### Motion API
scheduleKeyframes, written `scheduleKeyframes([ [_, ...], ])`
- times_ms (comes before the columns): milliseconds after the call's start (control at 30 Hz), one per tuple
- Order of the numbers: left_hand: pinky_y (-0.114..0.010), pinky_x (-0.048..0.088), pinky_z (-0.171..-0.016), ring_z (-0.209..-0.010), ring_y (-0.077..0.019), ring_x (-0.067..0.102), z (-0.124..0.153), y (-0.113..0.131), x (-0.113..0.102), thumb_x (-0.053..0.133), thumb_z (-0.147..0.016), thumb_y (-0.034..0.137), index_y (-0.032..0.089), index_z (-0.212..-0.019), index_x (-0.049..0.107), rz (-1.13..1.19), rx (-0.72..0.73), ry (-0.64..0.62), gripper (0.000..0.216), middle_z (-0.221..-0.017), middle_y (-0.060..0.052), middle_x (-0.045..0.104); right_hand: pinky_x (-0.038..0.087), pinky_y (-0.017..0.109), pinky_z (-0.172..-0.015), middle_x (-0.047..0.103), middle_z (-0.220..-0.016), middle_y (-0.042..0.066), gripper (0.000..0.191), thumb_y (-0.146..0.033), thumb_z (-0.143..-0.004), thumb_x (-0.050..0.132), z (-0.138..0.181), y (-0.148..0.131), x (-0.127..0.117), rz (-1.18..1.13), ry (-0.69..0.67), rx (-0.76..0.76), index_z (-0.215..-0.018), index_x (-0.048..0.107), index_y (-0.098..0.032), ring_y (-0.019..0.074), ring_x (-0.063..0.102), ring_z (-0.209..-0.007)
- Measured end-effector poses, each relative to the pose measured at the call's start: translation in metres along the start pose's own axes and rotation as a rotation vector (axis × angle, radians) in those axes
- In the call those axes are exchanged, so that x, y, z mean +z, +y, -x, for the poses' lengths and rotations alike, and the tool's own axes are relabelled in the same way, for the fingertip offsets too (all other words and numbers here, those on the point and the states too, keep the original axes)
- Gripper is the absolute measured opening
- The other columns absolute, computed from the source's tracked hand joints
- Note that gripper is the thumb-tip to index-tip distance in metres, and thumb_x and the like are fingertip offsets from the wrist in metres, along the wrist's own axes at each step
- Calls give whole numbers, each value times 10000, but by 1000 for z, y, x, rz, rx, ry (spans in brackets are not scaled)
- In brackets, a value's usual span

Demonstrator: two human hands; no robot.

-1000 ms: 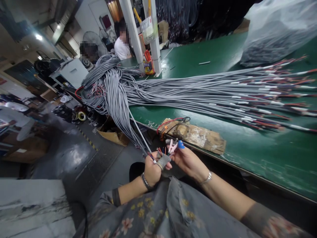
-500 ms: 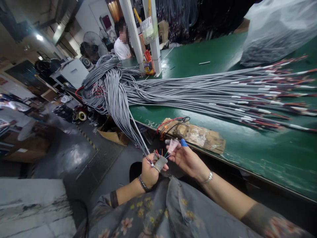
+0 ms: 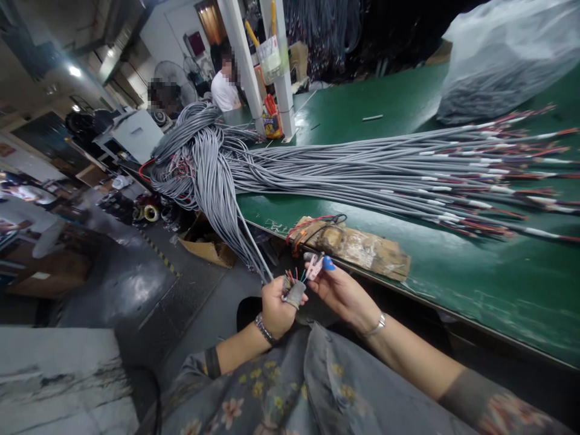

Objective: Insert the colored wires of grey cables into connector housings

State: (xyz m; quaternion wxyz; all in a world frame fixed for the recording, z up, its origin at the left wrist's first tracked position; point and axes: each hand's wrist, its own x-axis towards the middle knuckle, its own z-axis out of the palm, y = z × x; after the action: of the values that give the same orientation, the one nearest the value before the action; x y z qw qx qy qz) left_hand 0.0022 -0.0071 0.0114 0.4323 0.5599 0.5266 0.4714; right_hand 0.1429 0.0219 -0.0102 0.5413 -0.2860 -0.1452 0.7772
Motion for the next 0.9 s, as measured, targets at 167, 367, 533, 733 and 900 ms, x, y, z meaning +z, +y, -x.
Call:
scheduleKeyframes([
  [167,-221,494,-501,-469,-120,596,1,0,0,660,-773,431,151,-674,625,-10,-35,-36,299,-535,-34,652,511,221,-616,731,-775,-7,351,-458,-537,872,0,1,1,-33,26,-6,-780,748,-238,123,604,-668],
  [367,-219,496,-488,-462,-123,597,3,3,0,658,-767,469,152,-673,627,-1,-43,-24,332,-535,-37,655,496,215,-592,730,-793,0,343,-489,-582,843,2,2,-1,-44,0,27,-785,738,-233,127,614,-683],
  [533,-224,497,-485,-466,-129,602,6,3,-3,675,-744,501,150,-689,640,13,-82,-23,357,-539,-41,661,494,235,-624,720,-806,5,323,-538,-680,760,3,1,-9,-75,-48,63,-808,713,-246,142,629,-727],
  [733,-257,519,-603,-605,-154,647,5,1,-8,707,-722,471,142,-763,672,64,-104,-69,334,-676,-72,715,489,259,-624,698,-781,12,312,-519,-643,787,6,-2,-21,-13,-3,77,-791,709,-255,159,607,-711],
  [900,-246,493,-612,-672,-155,640,6,-2,-4,689,-736,351,134,-889,702,46,-97,-154,266,-841,-101,739,478,299,-601,679,-758,28,266,-488,-671,773,19,-5,-28,232,44,4,-787,712,-256,173,570,-653],
])
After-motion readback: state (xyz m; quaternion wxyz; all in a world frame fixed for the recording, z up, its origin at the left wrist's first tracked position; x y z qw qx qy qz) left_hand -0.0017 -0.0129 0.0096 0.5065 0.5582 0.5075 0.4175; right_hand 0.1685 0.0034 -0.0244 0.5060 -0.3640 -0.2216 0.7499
